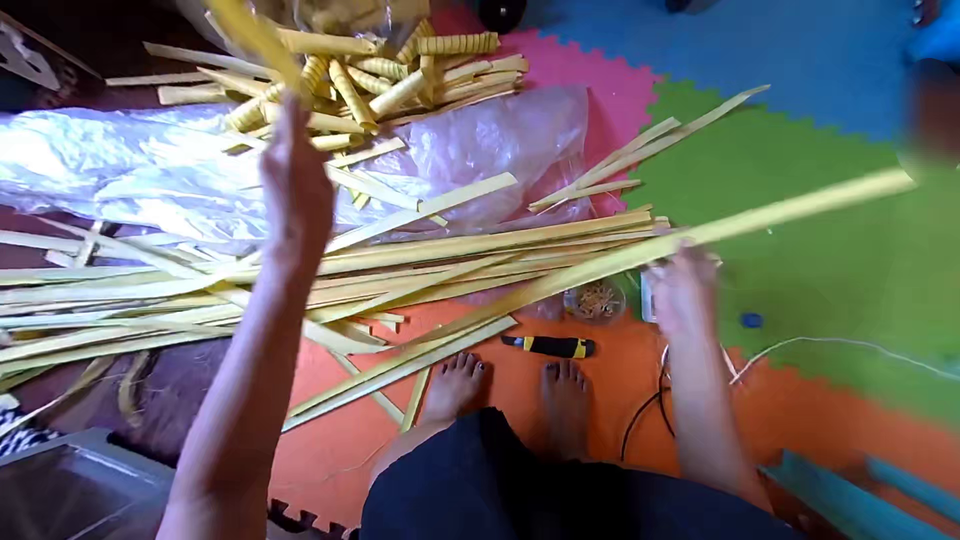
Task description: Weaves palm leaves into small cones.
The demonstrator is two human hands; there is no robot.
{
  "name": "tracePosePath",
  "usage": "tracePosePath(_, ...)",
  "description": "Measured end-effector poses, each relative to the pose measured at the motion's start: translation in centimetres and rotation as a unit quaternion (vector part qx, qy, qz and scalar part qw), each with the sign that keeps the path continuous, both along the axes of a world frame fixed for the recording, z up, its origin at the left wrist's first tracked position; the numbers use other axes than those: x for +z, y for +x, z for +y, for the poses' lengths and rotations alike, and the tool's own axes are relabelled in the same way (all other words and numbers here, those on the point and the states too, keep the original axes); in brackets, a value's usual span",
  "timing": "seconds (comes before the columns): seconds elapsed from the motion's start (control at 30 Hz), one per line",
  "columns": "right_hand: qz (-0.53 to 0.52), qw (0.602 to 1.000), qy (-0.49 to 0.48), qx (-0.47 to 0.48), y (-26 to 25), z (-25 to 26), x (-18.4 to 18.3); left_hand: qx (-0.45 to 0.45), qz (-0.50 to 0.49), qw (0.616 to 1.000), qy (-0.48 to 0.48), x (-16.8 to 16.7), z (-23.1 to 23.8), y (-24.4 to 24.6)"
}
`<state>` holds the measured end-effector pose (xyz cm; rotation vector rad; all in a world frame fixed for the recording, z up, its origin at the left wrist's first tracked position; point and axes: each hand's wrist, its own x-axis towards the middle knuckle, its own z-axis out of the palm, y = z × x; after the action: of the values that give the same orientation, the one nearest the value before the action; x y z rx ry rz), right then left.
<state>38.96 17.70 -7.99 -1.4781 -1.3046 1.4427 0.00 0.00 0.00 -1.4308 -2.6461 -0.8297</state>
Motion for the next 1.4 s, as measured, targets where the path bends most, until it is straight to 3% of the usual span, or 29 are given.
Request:
tracePosePath(0.1, -0.105, 0.971, 0.072, 0.200, -1.8, -2.5, 0.0, -0.094, 0.039, 0.994, -0.043, 0.2, 2.3, 7.0)
tracePosePath(0.2, 0.028, 0.945, 0.083, 0.316, -2.5, -3.9, 1.0, -0.227, 0.072, 0.970, -0.053, -3.8, 2.5, 12.4)
tracePosePath(0.3, 0.142, 0.972, 0.015, 0.187, -2.6, -4.2, 1.9, -0.319, 0.113, 0.941, -0.018, -8.4, 1.5, 16.0)
tracePosePath(0.4, 0.142, 0.990, -0.010, -0.001, -1.0, -2.7, 2.2, -0.346, 0.153, 0.925, 0.030, -11.2, -0.4, 17.7)
tracePosePath(0.5, 0.186, 0.975, 0.048, -0.107, 2.8, -0.5, 1.6, -0.348, 0.071, 0.935, 0.003, -12.3, -2.3, 18.5)
tracePosePath(0.6, 0.172, 0.943, 0.093, -0.270, 4.5, -0.6, 1.3, -0.364, -0.106, 0.917, -0.120, -11.1, -2.5, 20.0)
tracePosePath(0.67, 0.142, 0.935, 0.094, -0.313, 3.5, -2.3, 1.1, -0.398, -0.183, 0.887, -0.143, -9.5, -0.9, 21.3)
tracePosePath(0.7, 0.127, 0.945, 0.093, -0.288, 2.7, -3.6, 0.9, -0.416, -0.220, 0.872, -0.136, -8.6, 0.3, 22.0)
tracePosePath(0.77, 0.111, 0.981, 0.082, -0.134, 1.8, -6.5, 0.6, -0.434, -0.297, 0.845, -0.098, -7.0, 2.8, 23.5)
tracePosePath(0.83, 0.117, 0.990, 0.076, 0.025, 2.4, -7.9, 0.6, -0.421, -0.358, 0.831, -0.065, -5.8, 4.8, 24.3)
tracePosePath(0.87, 0.120, 0.988, 0.083, 0.058, 3.0, -7.8, 1.0, -0.418, -0.367, 0.829, -0.063, -5.3, 5.6, 24.3)
tracePosePath(0.97, 0.128, 0.985, 0.108, 0.026, 4.6, -7.1, 1.9, -0.429, -0.333, 0.837, -0.061, -4.3, 6.8, 24.0)
tracePosePath(1.07, 0.123, 0.981, 0.153, 0.009, 3.9, -8.0, 2.3, -0.440, -0.371, 0.818, -0.014, -3.5, 7.6, 24.7)
tracePosePath(1.23, 0.148, 0.955, 0.233, -0.109, 3.3, -8.2, 2.0, -0.413, -0.392, 0.822, -0.023, -2.2, 8.4, 25.7)
tracePosePath(1.4, 0.057, 0.911, 0.397, -0.093, 3.7, -8.9, 1.3, -0.380, -0.510, 0.770, -0.054, -1.8, 7.8, 25.9)
